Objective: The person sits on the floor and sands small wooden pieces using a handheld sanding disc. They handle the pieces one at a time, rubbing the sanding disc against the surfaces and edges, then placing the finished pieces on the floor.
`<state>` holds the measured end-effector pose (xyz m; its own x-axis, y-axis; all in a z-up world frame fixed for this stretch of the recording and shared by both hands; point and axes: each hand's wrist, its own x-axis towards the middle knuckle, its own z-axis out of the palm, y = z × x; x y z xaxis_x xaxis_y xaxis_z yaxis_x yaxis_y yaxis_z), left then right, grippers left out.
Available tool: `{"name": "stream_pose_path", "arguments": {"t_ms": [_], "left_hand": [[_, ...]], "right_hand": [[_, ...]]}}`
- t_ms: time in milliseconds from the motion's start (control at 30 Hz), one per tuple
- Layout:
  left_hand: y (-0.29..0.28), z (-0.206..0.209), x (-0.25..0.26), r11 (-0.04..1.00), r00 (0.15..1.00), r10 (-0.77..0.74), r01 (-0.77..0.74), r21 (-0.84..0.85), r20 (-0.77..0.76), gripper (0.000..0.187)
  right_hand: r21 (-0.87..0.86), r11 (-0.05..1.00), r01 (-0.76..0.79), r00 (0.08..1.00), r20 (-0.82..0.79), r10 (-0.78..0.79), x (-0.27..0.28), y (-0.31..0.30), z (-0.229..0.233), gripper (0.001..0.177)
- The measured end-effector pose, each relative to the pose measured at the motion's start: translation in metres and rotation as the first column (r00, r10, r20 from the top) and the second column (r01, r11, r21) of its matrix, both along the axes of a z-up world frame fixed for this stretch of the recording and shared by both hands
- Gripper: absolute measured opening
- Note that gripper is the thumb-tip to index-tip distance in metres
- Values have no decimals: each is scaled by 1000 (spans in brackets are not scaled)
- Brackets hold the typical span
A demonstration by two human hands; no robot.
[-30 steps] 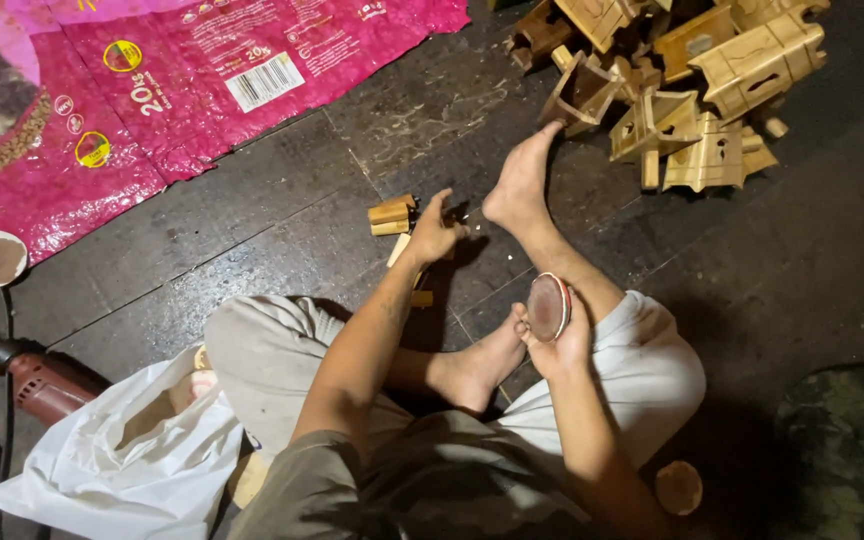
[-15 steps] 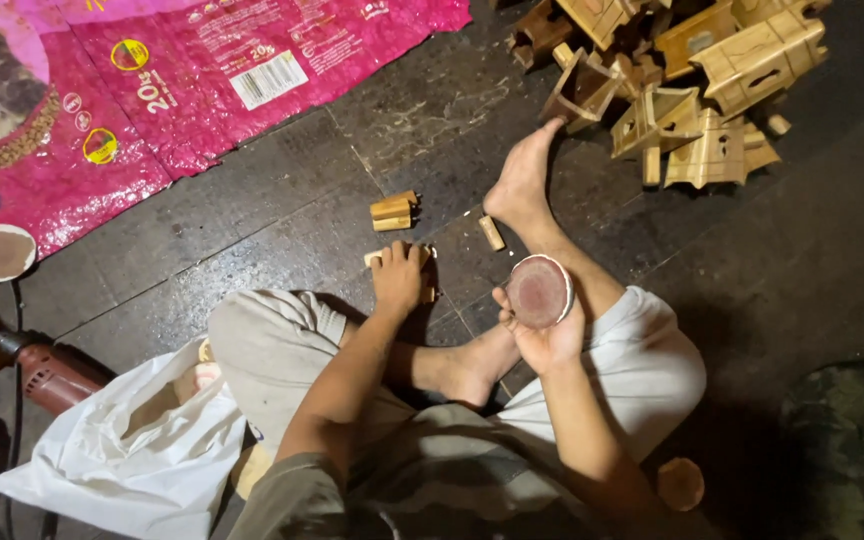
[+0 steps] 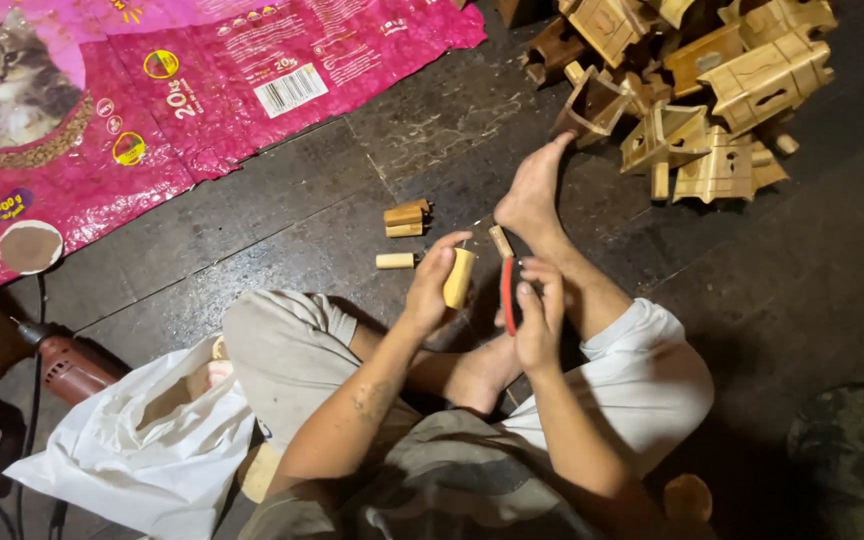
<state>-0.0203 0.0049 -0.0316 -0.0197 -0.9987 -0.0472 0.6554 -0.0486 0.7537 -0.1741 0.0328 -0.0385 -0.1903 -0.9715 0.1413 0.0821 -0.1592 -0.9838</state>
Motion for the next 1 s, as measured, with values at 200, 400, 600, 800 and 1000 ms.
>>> {"name": "stream_pose_path", "arguments": {"t_ms": [200, 400, 600, 800, 1000], "left_hand": [[-3, 50, 10, 963, 924, 254, -212, -169, 286, 48], [40, 43, -8, 960, 918, 276, -247, -134, 284, 44], [16, 79, 30, 944, 905, 302, -240, -227, 299, 46], [21, 75, 20, 941, 919, 305, -250, -229, 251, 48], [44, 99, -3, 981, 982, 160, -147, -128, 101, 48]], "right_hand": [[-342, 929, -140, 876, -480, -45, 54, -2, 69, 43], [-488, 872, -27, 827, -501, -254, 53, -14, 96, 37], [-471, 882, 7, 853, -458, -251, 79, 37, 92, 41], [-464, 883, 78, 924, -299, -239, 92, 15, 129, 36], [-579, 807, 114, 881, -318, -352, 60, -32, 128, 39]]}}
